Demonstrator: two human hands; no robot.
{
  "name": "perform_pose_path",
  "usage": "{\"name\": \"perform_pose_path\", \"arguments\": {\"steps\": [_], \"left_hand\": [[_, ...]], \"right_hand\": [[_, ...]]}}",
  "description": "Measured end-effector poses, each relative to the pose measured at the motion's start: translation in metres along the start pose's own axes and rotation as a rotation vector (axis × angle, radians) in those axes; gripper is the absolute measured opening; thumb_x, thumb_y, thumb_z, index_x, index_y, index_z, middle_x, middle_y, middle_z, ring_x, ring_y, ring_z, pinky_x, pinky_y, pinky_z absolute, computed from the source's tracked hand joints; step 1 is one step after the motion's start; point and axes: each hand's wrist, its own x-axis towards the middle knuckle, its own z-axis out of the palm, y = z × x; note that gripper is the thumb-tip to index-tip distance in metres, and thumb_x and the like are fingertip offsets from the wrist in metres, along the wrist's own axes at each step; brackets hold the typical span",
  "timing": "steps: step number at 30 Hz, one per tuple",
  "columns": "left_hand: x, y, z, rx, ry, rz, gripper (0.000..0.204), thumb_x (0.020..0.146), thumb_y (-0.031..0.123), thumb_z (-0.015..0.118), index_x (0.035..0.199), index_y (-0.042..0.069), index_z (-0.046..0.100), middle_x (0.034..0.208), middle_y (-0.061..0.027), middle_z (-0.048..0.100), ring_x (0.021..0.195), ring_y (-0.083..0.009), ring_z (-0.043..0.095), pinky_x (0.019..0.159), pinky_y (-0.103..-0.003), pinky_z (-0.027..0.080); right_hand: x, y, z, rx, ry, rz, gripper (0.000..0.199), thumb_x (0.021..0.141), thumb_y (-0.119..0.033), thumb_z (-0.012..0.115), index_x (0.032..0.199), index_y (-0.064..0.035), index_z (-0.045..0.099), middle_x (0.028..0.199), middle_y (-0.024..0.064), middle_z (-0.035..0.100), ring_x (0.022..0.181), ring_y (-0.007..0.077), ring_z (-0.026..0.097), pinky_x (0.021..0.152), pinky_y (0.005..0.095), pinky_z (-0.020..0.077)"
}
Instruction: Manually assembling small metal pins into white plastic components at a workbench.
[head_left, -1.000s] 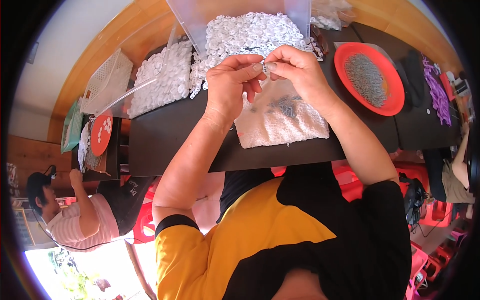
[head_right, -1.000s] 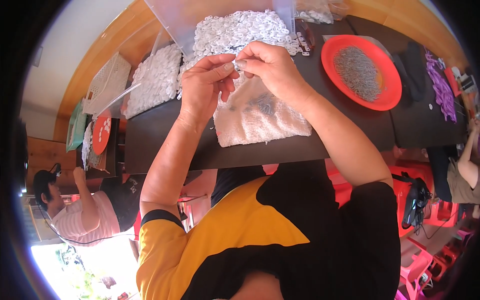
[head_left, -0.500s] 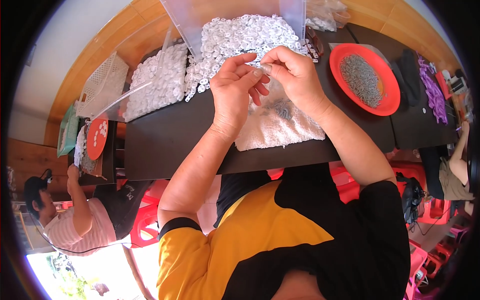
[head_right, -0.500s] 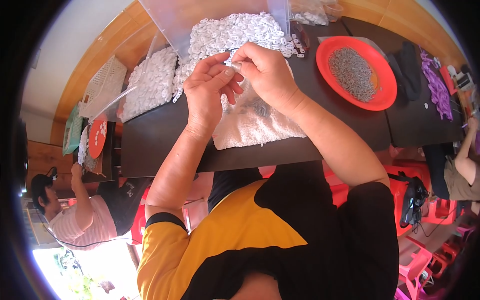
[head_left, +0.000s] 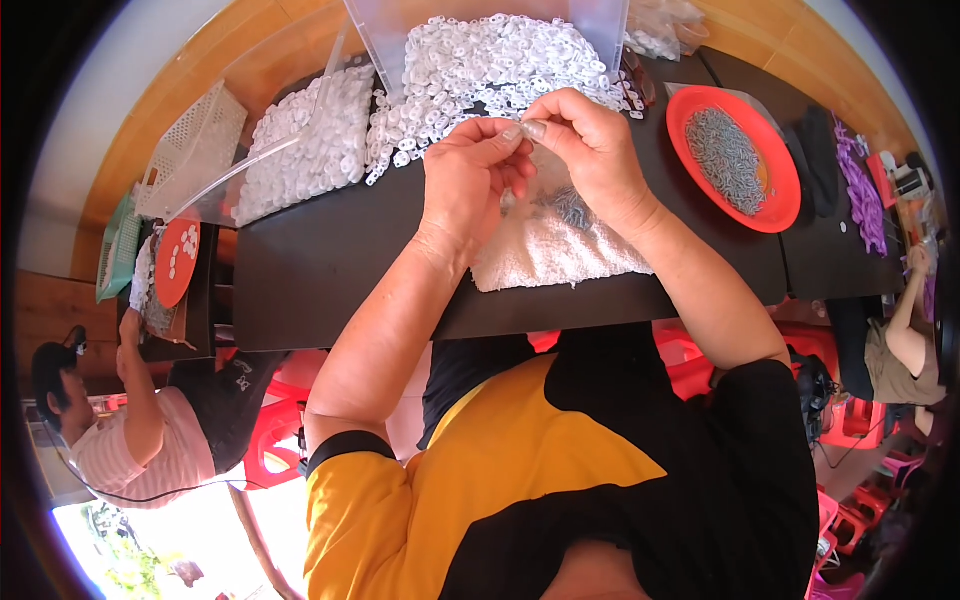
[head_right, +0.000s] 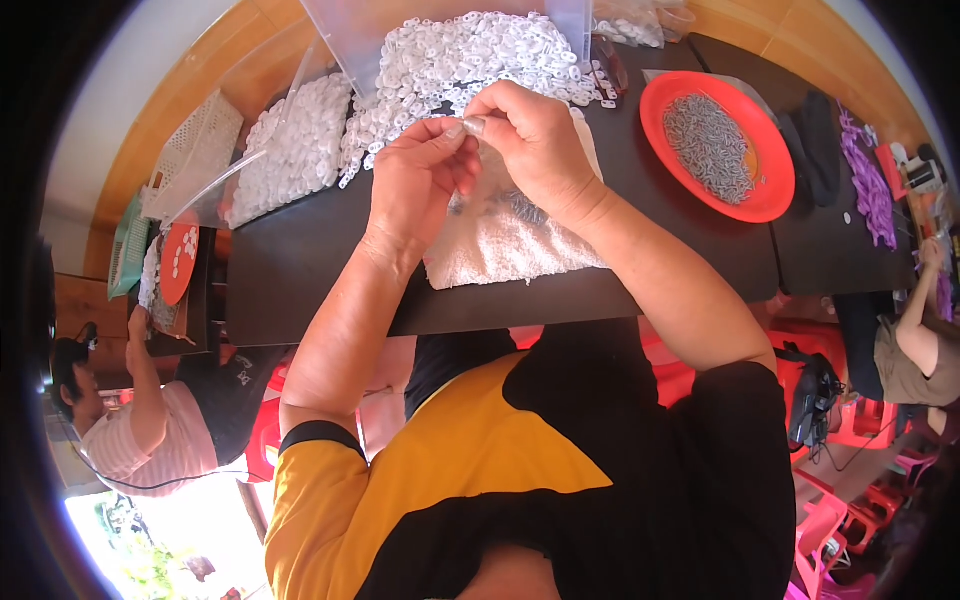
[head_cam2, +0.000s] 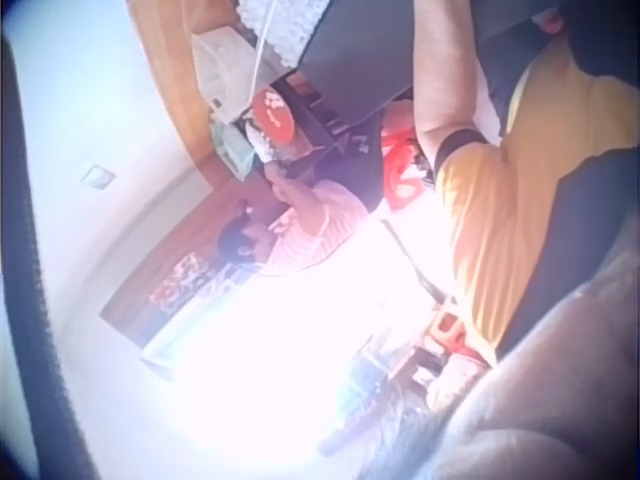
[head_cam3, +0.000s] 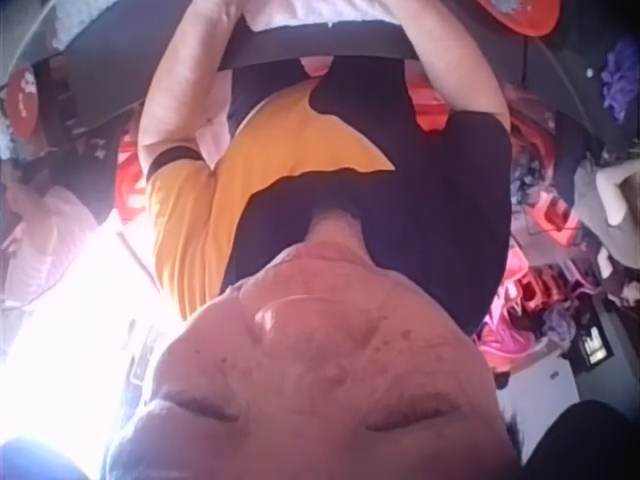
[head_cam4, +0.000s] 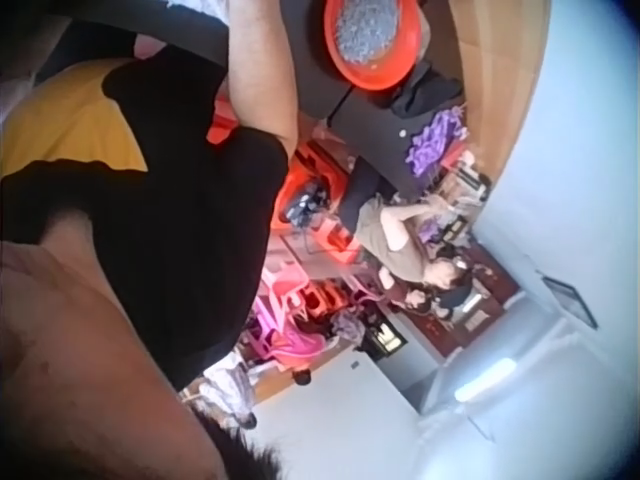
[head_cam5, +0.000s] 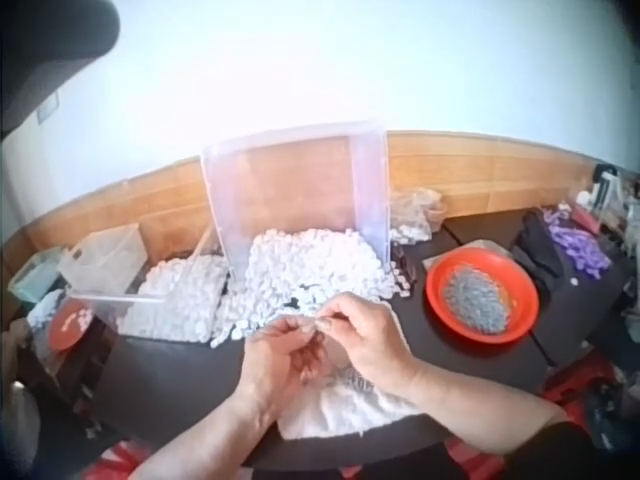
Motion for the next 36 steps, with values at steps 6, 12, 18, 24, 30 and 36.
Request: {"name": "perform_pose_path", "arguments": {"steps": [6,12,18,24,30,36], "left_hand": [[-0.0005,0.0016,-0.0018,0.009,0.022,0.089,0.008,0.090,0.002,0.060,0.092,-0.004,0.057,0.083,-0.0136,0.064,0.064,-0.0181,0.061,0.051,-0.028,0.047],[-0.0003,-0.0001,-0.0041,0.022,0.016,0.153,0.010,0.089,0.002,0.061,0.095,-0.005,0.059,0.082,-0.0136,0.065,0.063,-0.0170,0.060,0.050,-0.027,0.047],[-0.0017,-0.0006,-0.0015,0.053,0.067,0.121,0.011,0.087,0.000,0.062,0.096,-0.005,0.060,0.083,-0.0130,0.065,0.064,-0.0160,0.061,0.050,-0.026,0.047],[-0.0028,-0.0008,-0.0001,0.075,0.086,0.130,0.010,0.086,-0.001,0.062,0.095,-0.005,0.060,0.081,-0.0112,0.065,0.061,-0.0142,0.060,0.047,-0.025,0.045],[-0.0046,-0.0010,0.0024,0.105,0.108,0.158,0.007,0.085,-0.001,0.062,0.092,-0.005,0.061,0.078,-0.0100,0.064,0.058,-0.0125,0.059,0.043,-0.024,0.043],[-0.0054,-0.0025,0.0031,0.133,0.110,0.191,0.006,0.085,-0.002,0.062,0.090,-0.005,0.062,0.077,-0.0093,0.064,0.058,-0.0119,0.059,0.042,-0.023,0.043]], "right_hand": [[0.0005,0.0009,-0.0046,0.050,-0.011,0.133,0.007,0.089,-0.002,0.059,0.096,-0.0003,0.061,0.083,0.0057,0.066,0.078,0.0120,0.060,0.072,0.0259,0.0484],[-0.0010,0.0011,-0.0028,0.000,-0.091,0.105,0.008,0.089,-0.002,0.059,0.096,0.0001,0.061,0.082,0.0055,0.066,0.077,0.0116,0.059,0.072,0.0261,0.0483],[-0.0002,-0.0006,-0.0027,0.028,-0.058,0.183,0.009,0.089,-0.003,0.058,0.097,0.0003,0.061,0.081,0.0062,0.066,0.075,0.0123,0.059,0.070,0.0265,0.0476],[-0.0012,-0.0003,-0.0030,-0.067,-0.063,0.134,0.009,0.088,-0.003,0.058,0.097,0.0002,0.061,0.080,0.0080,0.066,0.073,0.0145,0.059,0.069,0.0271,0.0478],[-0.0009,-0.0043,-0.0030,-0.119,-0.050,0.099,0.009,0.088,-0.002,0.058,0.096,-0.0001,0.060,0.077,0.0091,0.064,0.070,0.0172,0.059,0.066,0.0287,0.0476],[-0.0013,-0.0026,-0.0019,-0.134,-0.061,0.064,0.007,0.087,-0.002,0.057,0.094,-0.0010,0.060,0.076,0.0102,0.064,0.070,0.0198,0.060,0.065,0.0300,0.0475]]}}
